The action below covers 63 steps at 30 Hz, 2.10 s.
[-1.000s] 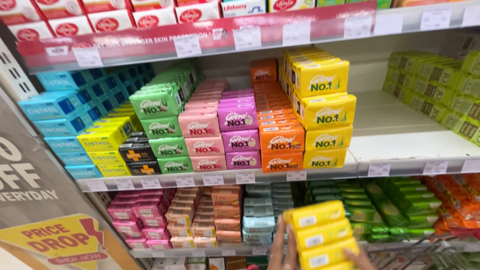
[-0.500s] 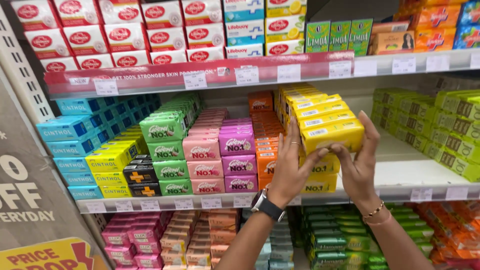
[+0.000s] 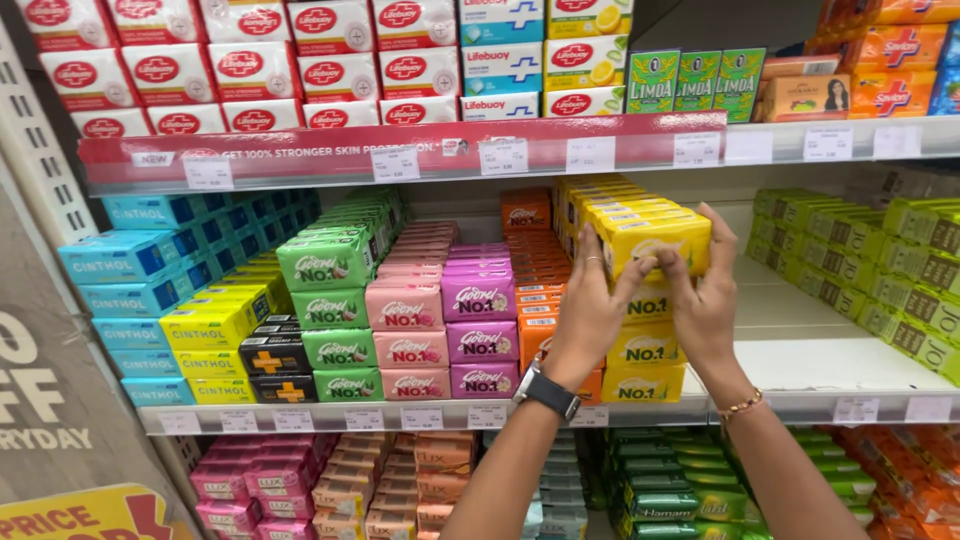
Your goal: Picking up bars of soap from a store shelf and placing them into a shopping cart.
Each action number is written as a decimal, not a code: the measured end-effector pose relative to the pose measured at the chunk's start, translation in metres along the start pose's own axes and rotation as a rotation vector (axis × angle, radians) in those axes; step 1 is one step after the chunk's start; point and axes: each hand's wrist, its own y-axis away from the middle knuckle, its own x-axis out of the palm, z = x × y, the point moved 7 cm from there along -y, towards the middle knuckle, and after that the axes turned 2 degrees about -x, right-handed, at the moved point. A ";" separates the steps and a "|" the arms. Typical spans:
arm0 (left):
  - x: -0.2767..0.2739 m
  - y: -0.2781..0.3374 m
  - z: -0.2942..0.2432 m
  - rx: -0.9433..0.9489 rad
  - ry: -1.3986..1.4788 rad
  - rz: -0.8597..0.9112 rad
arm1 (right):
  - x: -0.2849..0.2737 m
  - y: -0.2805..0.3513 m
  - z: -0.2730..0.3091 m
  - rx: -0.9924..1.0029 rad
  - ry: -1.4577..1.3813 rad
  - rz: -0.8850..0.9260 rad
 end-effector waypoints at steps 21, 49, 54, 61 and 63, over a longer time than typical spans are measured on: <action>-0.013 -0.009 -0.005 -0.259 -0.048 -0.030 | 0.023 0.041 0.026 -0.580 0.603 -0.171; -0.001 0.016 -0.008 -0.050 -0.477 -0.196 | 0.025 0.055 0.023 -0.429 0.877 0.108; -0.009 0.096 -0.051 0.139 -0.456 -0.136 | 0.006 0.107 0.033 -0.393 0.820 0.145; 0.003 0.278 0.015 0.002 -0.489 0.124 | 0.001 0.278 0.001 -0.125 0.623 0.445; 0.010 0.346 0.048 -0.124 -0.472 0.226 | 0.002 0.348 -0.014 -0.007 0.611 0.590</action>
